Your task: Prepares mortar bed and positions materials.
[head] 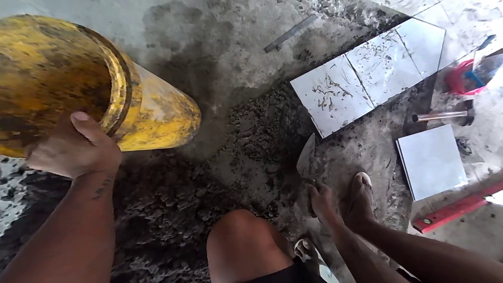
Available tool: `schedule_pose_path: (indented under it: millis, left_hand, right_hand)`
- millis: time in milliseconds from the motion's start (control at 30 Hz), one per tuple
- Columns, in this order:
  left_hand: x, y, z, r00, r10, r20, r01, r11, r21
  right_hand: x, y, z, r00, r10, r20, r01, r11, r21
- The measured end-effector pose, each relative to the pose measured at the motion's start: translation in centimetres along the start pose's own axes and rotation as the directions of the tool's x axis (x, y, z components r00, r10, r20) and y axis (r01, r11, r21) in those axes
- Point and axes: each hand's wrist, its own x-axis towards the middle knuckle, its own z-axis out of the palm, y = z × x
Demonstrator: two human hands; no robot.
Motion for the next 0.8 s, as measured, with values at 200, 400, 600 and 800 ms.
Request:
schedule_pose_path:
  millis: [200,400,600,800]
  left_hand:
    - [0.6,-0.5,0.4,1.0,-0.004,0.004,0.004,1.0,0.009]
    - [3.6,-4.4,4.0,0.995,0.093,-0.038,-0.083,0.975,0.205]
    - [1.6,-2.1,1.2,0.999,0.036,-0.017,-0.035,0.999,0.036]
    - [1.3,-1.7,0.9,0.999,0.045,-0.014,-0.045,0.999,0.011]
  right_hand:
    - [0.3,-2.7,-1.6,0.993,-0.019,0.121,0.08,0.847,-0.526]
    - [-0.4,-3.7,-5.4,0.975,-0.055,0.214,0.212,0.494,-0.843]
    - [2.8,-4.3,-7.3,0.987,-0.145,0.07,0.117,0.347,-0.93]
    - [5.0,-4.7,-7.3,0.992,-0.126,0.028,0.084,0.464,-0.882]
